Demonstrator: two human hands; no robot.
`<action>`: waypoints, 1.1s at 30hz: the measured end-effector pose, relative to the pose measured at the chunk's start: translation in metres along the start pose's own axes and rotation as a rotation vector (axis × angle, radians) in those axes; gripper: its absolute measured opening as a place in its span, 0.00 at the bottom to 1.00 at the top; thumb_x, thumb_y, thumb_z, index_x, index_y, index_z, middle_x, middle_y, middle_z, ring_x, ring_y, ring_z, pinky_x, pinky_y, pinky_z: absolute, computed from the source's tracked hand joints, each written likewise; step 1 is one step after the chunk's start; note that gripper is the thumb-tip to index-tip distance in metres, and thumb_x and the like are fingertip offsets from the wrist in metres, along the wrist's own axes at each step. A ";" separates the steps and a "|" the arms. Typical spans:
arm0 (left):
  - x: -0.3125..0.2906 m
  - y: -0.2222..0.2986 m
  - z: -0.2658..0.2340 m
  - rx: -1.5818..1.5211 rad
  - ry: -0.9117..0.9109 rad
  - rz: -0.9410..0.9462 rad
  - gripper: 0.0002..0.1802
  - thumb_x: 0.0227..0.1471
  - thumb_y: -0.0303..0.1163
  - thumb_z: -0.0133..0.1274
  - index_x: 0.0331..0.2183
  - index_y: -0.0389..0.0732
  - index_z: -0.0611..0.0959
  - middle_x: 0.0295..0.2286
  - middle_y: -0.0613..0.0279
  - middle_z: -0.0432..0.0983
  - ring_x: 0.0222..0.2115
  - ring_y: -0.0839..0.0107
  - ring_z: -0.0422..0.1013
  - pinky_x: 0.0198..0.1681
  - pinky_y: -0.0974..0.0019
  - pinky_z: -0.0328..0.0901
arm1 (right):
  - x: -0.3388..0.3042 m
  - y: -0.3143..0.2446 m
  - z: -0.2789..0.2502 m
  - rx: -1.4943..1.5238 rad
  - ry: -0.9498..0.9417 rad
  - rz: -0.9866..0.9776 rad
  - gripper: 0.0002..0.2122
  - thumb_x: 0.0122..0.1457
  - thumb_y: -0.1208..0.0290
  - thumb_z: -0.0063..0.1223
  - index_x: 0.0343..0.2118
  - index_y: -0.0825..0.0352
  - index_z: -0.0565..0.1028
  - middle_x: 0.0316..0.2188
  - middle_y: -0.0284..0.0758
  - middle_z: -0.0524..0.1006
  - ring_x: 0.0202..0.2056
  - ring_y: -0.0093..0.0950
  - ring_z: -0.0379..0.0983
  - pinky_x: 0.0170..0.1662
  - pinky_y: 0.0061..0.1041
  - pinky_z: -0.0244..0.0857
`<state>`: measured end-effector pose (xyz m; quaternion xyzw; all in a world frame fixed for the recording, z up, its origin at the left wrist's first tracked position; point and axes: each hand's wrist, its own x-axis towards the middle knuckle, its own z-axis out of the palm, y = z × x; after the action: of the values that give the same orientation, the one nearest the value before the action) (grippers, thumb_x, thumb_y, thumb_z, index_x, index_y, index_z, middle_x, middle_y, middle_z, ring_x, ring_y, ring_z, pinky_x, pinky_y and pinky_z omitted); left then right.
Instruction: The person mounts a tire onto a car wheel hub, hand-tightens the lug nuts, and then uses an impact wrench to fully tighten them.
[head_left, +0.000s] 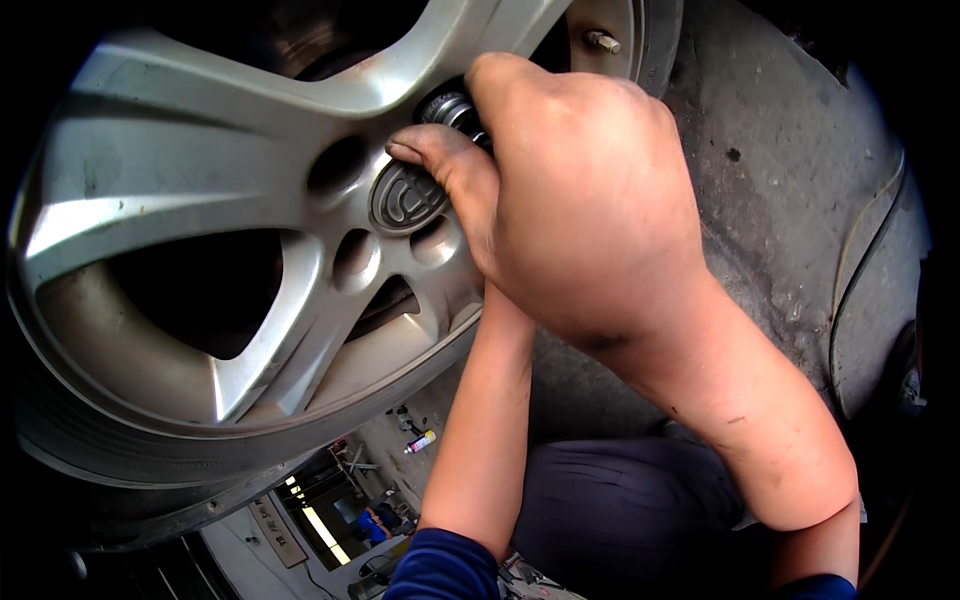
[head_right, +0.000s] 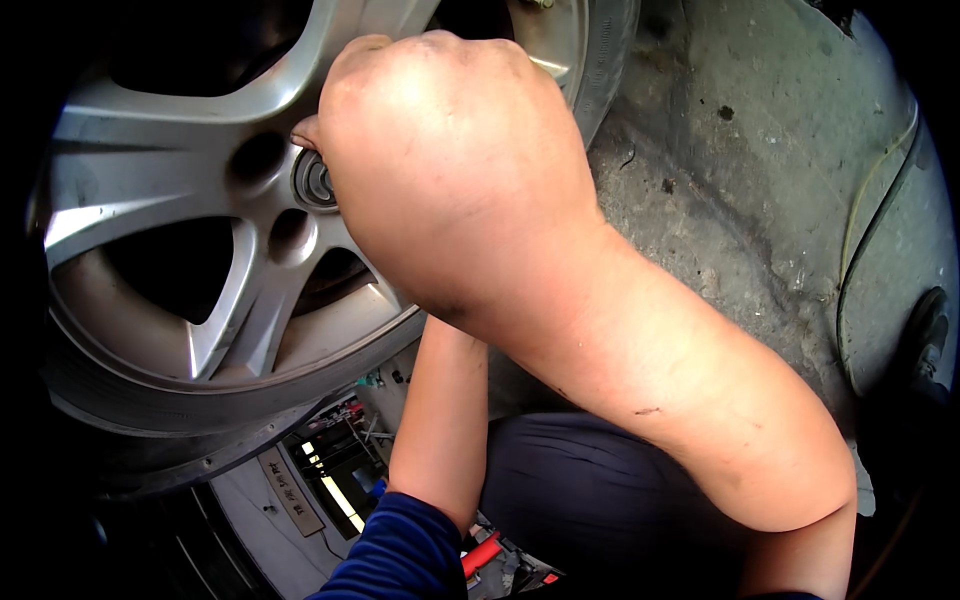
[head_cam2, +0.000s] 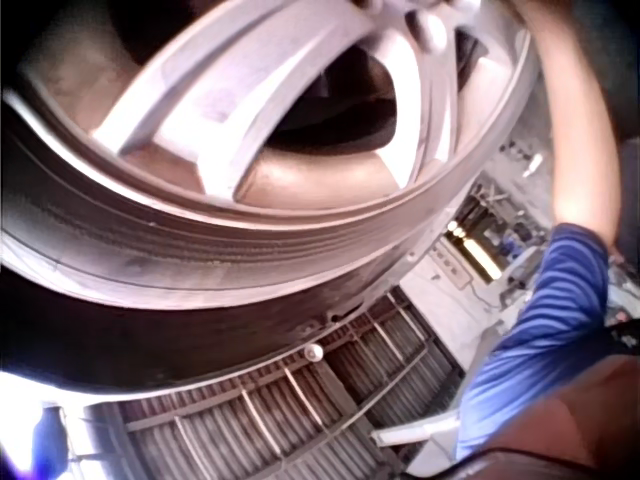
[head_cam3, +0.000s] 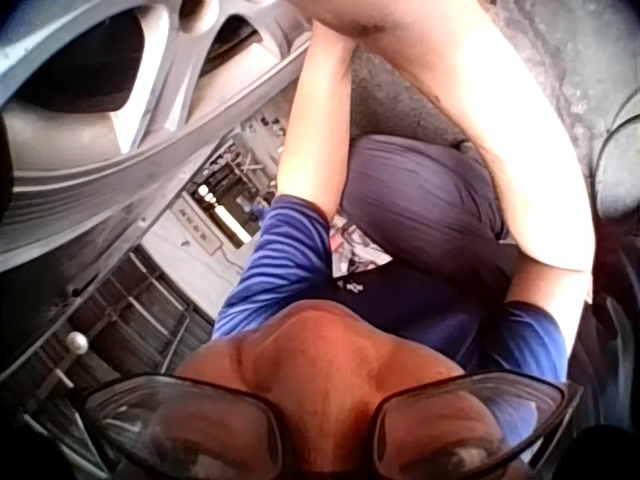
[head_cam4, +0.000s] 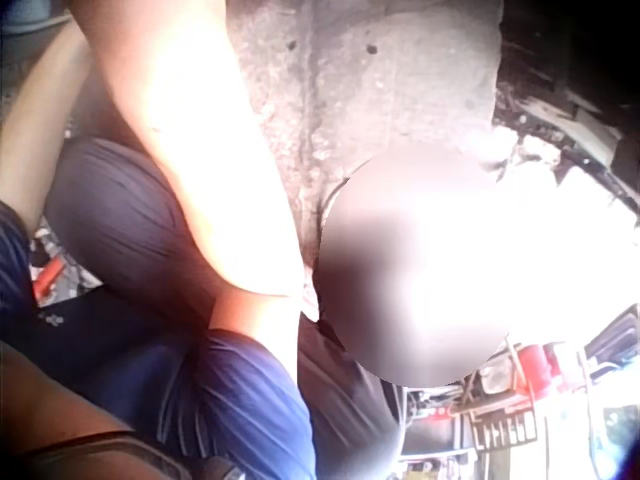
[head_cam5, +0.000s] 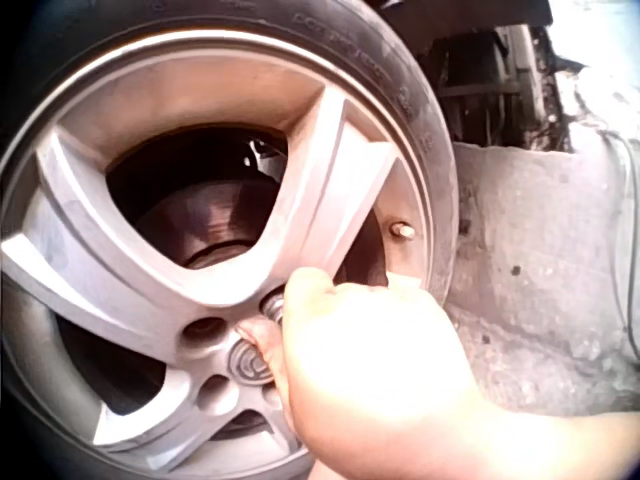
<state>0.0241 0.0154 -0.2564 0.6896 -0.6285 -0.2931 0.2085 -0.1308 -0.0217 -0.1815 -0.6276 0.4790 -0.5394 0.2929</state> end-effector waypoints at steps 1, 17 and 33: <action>0.000 0.001 0.000 -0.009 -0.003 -0.001 0.15 0.64 0.33 0.54 0.46 0.32 0.82 0.39 0.47 0.82 0.45 0.57 0.79 0.46 0.60 0.71 | 0.001 -0.001 0.000 0.002 0.000 -0.006 0.15 0.61 0.62 0.65 0.25 0.70 0.79 0.19 0.42 0.81 0.24 0.38 0.83 0.29 0.32 0.77; 0.014 0.008 0.002 -0.162 -0.025 0.004 0.16 0.68 0.36 0.50 0.49 0.34 0.80 0.43 0.52 0.80 0.48 0.62 0.76 0.49 0.63 0.70 | 0.008 -0.010 0.008 0.122 0.078 0.096 0.18 0.62 0.60 0.66 0.22 0.69 0.75 0.18 0.44 0.77 0.22 0.46 0.77 0.26 0.40 0.70; 0.017 0.025 0.005 -0.494 -0.002 0.055 0.18 0.73 0.38 0.46 0.52 0.35 0.78 0.47 0.57 0.77 0.51 0.68 0.73 0.53 0.65 0.68 | 0.005 -0.016 -0.022 -0.107 0.003 0.025 0.18 0.58 0.59 0.69 0.43 0.67 0.77 0.30 0.40 0.80 0.32 0.42 0.79 0.36 0.38 0.74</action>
<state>0.0034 -0.0037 -0.2462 0.6002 -0.5565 -0.4328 0.3778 -0.1472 -0.0171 -0.1605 -0.6354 0.5154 -0.5102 0.2652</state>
